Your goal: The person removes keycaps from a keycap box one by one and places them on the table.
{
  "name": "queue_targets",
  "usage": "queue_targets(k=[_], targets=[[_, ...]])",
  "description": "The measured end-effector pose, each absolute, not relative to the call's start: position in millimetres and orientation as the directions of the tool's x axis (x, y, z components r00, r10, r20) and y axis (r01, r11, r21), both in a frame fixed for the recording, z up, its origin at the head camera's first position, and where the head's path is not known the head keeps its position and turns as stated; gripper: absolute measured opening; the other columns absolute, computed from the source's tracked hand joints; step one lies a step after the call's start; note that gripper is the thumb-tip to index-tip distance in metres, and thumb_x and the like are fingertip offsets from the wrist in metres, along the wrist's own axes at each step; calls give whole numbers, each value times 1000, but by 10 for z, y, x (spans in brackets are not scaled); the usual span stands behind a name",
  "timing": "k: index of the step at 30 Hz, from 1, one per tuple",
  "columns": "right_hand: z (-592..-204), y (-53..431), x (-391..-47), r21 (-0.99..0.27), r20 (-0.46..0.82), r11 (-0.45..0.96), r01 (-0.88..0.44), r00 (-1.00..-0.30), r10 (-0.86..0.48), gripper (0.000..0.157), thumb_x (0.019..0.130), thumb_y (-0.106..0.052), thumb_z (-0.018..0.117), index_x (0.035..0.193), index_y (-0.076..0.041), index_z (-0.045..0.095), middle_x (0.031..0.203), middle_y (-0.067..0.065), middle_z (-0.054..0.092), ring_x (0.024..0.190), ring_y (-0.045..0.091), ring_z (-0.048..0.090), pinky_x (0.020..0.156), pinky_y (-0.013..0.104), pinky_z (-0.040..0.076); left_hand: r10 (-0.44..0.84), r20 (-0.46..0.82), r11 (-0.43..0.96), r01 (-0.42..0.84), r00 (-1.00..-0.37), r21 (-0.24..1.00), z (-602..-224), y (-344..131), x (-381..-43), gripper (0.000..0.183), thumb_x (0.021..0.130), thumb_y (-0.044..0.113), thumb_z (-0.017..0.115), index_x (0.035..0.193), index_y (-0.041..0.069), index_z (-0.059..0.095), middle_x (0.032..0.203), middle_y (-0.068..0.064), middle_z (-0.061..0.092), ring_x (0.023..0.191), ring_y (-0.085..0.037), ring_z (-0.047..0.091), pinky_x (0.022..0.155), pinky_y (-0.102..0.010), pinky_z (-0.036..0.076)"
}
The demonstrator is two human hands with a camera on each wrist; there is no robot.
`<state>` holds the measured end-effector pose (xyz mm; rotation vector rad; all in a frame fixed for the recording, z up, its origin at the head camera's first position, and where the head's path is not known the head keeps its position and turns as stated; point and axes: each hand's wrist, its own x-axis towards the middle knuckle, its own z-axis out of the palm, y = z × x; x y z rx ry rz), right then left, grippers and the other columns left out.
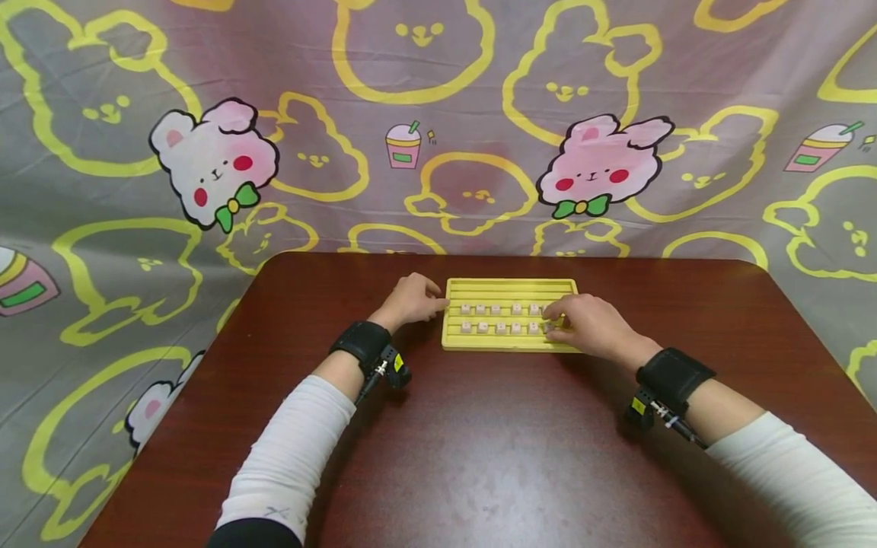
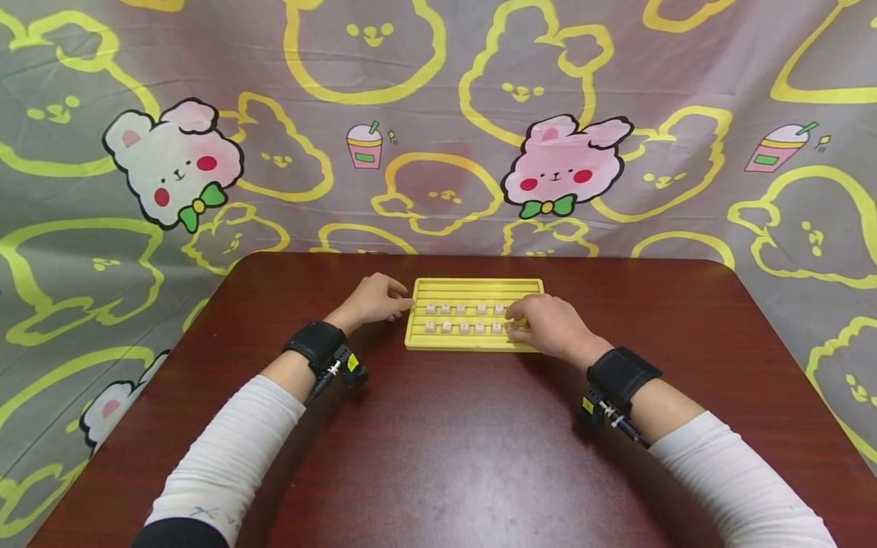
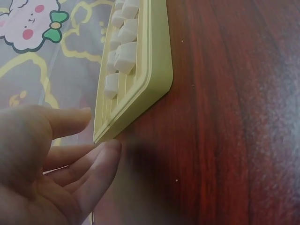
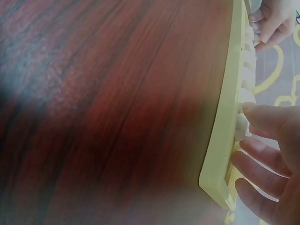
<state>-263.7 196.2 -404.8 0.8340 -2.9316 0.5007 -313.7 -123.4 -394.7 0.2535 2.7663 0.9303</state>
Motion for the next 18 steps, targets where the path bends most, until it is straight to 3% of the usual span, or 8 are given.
queue_targets(k=[10, 18], targets=[[-4099, 1933, -2657, -296, 131, 809, -508, -860, -493, 23, 86, -19, 77, 108, -13, 76, 103, 2, 75, 83, 13, 66, 70, 33, 56, 243, -145, 761, 96, -959, 641, -4005, -1205, -3133, 41, 90, 22, 73, 122, -3, 66, 95, -14, 76, 74, -17, 72, 68, -25, 60], [-4113, 1937, -2666, -271, 144, 814, -514, -858, -494, 14, 85, -16, 79, 100, -15, 76, 94, -2, 73, 77, 11, 62, 67, 30, 53, 215, -163, 746, 54, -963, 663, -4017, -1181, -3146, 44, 86, 17, 77, 123, -2, 65, 99, -14, 76, 73, -16, 72, 69, -23, 58]])
